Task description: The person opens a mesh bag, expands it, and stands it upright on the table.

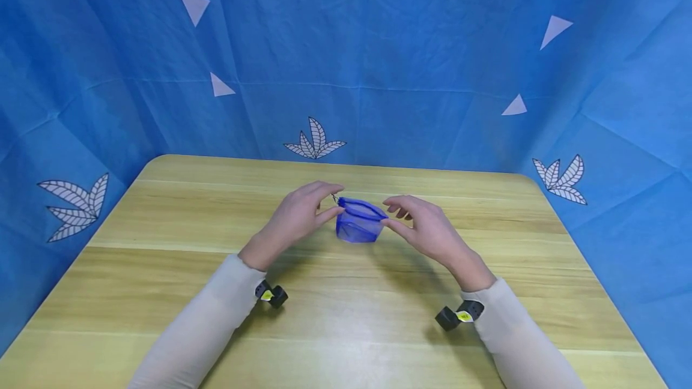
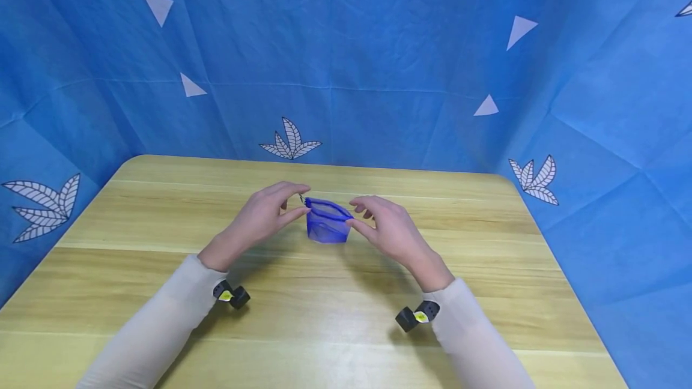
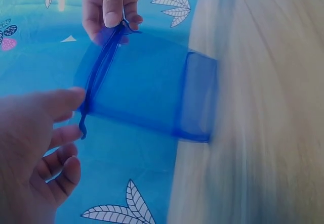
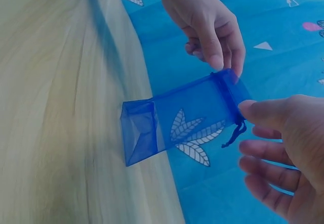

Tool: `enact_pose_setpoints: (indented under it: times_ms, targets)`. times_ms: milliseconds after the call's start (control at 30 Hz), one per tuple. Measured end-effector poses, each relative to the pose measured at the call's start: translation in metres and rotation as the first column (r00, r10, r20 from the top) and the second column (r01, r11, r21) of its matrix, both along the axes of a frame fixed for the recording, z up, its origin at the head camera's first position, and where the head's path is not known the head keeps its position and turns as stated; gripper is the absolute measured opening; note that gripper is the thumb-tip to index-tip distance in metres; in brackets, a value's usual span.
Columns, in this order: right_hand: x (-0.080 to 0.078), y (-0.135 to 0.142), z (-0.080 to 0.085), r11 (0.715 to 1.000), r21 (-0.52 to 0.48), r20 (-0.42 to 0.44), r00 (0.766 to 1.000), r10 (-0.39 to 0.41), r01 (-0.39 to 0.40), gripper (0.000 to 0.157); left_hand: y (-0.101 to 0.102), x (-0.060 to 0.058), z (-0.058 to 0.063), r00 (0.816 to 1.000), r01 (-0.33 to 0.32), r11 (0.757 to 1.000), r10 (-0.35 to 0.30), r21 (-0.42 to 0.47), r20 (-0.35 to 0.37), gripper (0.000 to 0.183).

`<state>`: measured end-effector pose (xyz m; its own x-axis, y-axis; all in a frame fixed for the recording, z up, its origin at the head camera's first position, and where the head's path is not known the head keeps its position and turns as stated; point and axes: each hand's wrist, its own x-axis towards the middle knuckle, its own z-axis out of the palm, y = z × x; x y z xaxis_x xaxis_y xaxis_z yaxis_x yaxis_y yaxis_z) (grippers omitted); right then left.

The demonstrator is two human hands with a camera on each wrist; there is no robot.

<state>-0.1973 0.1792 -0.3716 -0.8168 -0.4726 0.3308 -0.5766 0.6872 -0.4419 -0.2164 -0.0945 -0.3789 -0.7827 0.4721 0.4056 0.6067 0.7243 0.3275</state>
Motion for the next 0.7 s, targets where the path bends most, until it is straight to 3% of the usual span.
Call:
enact_pose_setpoints:
  times_ms: [233, 700]
  targets:
    - [-0.0032, 0.0008, -0.0017, 1.0, -0.016, -0.038, 0.999, -0.005, 0.004, 0.016, -0.0014, -0.0001, -0.0024, 0.997, 0.055, 0.998, -0.055, 0.014, -0.046, 0.031]
    - [-0.0021, 0.0005, -0.0004, 1.0, 0.021, -0.019, 1.0, -0.014, 0.015, 0.023, -0.0054, 0.002, 0.0026, 0.997, 0.052, 0.999, -0.052, -0.005, -0.053, 0.035]
